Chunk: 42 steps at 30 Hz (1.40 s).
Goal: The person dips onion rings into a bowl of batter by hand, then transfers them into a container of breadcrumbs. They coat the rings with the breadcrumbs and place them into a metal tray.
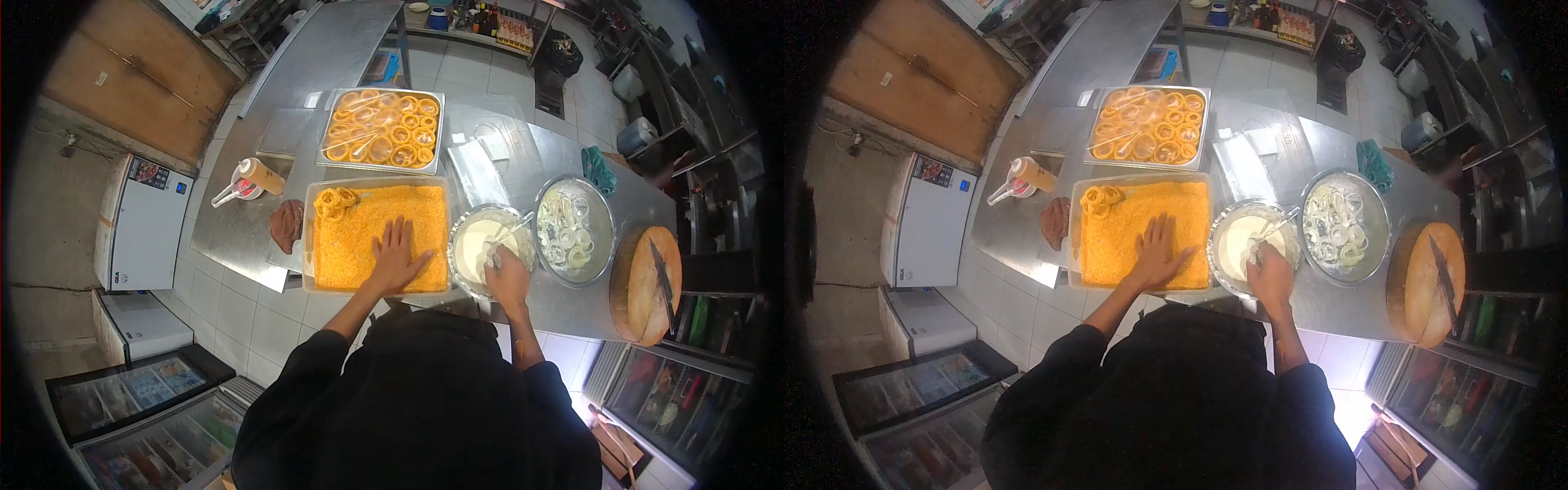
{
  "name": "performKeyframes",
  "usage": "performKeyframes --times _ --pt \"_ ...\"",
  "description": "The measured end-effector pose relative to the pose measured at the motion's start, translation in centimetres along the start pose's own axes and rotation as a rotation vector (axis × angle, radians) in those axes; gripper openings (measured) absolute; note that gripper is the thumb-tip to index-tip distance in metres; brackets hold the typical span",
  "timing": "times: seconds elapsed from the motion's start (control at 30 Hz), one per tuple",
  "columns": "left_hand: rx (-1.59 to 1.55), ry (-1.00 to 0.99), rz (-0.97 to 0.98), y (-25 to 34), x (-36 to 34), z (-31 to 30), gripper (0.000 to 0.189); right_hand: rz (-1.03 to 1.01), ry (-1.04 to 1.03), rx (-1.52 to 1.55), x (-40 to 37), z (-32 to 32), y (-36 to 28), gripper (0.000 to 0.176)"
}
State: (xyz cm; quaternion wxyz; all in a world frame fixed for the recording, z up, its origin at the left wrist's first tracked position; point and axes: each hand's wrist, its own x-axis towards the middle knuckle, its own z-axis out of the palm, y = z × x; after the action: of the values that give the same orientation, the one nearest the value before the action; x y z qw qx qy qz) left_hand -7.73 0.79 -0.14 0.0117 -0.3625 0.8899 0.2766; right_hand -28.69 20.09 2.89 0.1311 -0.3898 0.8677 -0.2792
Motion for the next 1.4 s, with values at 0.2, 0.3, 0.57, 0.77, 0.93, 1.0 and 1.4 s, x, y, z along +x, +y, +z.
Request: performKeyframes --times 0.2,0.3,0.57,0.77,0.93,1.0,1.4 --pt "-0.015 -0.066 0.065 -0.5 -0.6 2.0 0.103 0.012 -0.037 -0.029 -0.1 0.0 0.0 0.041" --pt "0.013 -0.004 0.091 -0.2 -0.6 1.7 0.101 0.0 -0.003 -0.023 -0.1 0.4 0.4 0.044" --pt "-0.229 0.05 0.013 0.0 -0.7 0.9 0.073 0.026 -0.053 -0.06 0.1 0.2 0.4 0.044" --pt "-0.272 0.058 -0.041 0.6 -1.5 2.7 0.067 0.013 -0.009 -0.039 -0.1 -0.1 -0.1 0.042" --pt "-0.217 -0.028 -0.151 2.0 -1.3 1.7 0.068 0.011 -0.029 -0.046 0.0 0.0 0.1 0.04" --pt "-0.308 0.177 -0.094 1.6 -1.1 2.1 0.061 0.014 -0.031 -0.045 0.0 0.0 0.1 0.04" --pt "0.116 0.091 -0.128 1.5 -1.8 -5.9 0.101 -0.007 -0.029 -0.036 0.0 -0.1 0.1 0.036"
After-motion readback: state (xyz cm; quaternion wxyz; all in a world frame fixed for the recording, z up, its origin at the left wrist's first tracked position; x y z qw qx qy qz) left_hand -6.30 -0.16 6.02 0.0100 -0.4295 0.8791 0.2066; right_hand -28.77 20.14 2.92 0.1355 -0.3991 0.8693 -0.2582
